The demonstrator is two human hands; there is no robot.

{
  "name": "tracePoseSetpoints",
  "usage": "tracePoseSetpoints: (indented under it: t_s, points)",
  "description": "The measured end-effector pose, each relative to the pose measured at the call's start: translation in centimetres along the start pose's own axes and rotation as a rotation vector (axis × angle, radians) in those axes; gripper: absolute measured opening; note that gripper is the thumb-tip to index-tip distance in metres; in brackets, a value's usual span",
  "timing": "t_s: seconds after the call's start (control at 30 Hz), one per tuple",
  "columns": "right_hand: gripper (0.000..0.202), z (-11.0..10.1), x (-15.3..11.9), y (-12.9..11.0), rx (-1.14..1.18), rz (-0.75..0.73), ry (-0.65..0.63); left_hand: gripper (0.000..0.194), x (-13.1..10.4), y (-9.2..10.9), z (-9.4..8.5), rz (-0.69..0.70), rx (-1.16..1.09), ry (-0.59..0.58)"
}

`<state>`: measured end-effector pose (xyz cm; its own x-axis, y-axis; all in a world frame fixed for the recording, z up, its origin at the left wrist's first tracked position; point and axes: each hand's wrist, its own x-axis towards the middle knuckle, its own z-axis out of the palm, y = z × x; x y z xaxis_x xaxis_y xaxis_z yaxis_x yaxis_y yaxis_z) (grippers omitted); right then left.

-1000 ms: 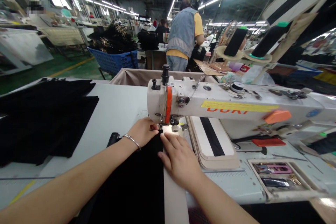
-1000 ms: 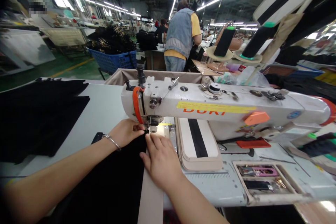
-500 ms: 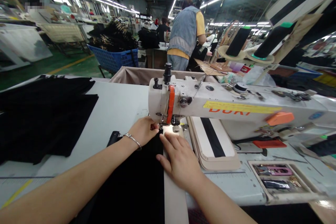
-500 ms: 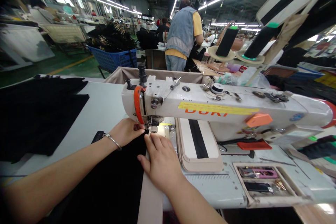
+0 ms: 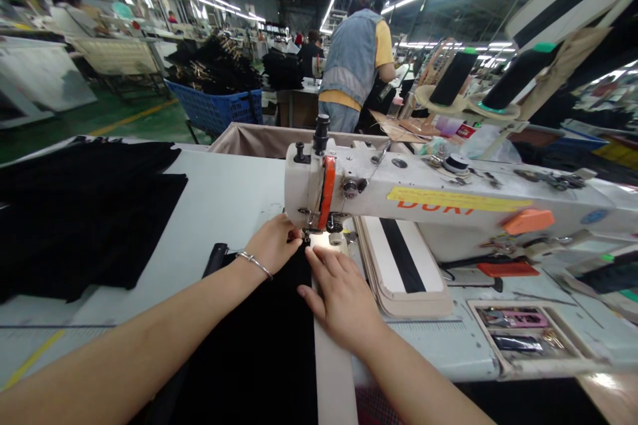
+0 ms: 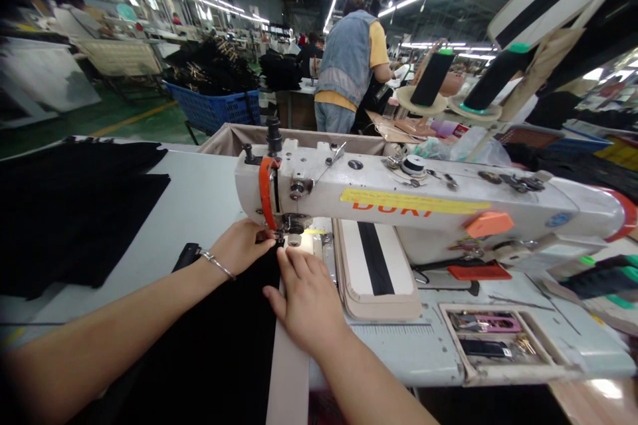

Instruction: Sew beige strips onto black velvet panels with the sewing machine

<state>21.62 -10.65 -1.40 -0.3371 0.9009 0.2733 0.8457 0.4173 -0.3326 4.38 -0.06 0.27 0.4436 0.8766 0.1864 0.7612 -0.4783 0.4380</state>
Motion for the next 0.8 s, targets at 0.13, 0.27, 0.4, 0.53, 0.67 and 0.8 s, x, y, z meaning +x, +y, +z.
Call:
tracePoseSetpoints:
  t_s: [0.13,0.27,0.4,0.53,0.67,0.8]
  points:
    - [0.052,0.0,0.0,0.2,0.021,-0.014,0.011,0.018,-3.2,-0.4,0.0,0.25,0.054,-0.009]
    - [0.052,0.0,0.1,0.3,0.022,-0.016,0.028,0.029,-4.6,-1.2,0.5,0.374,0.13,-0.01]
    - [0.053,0.2,0.0,0.3,0.015,0.006,0.047,0.029,-4.2,-1.6,0.9,0.377,0.152,-0.012]
    - [0.054,0.3,0.0,0.3,0.015,0.012,0.047,0.027,-4.0,-1.6,1.1,0.389,0.112,0.0]
    - [0.052,0.2,0.4,0.4,0.004,0.017,0.057,0.028,-3.5,-1.9,1.0,0.369,0.078,-0.006]
    - [0.048,-0.4,-1.6,-0.6,0.032,0.018,0.02,0.035,-5.6,-1.4,-0.7,0.374,0.061,-0.131]
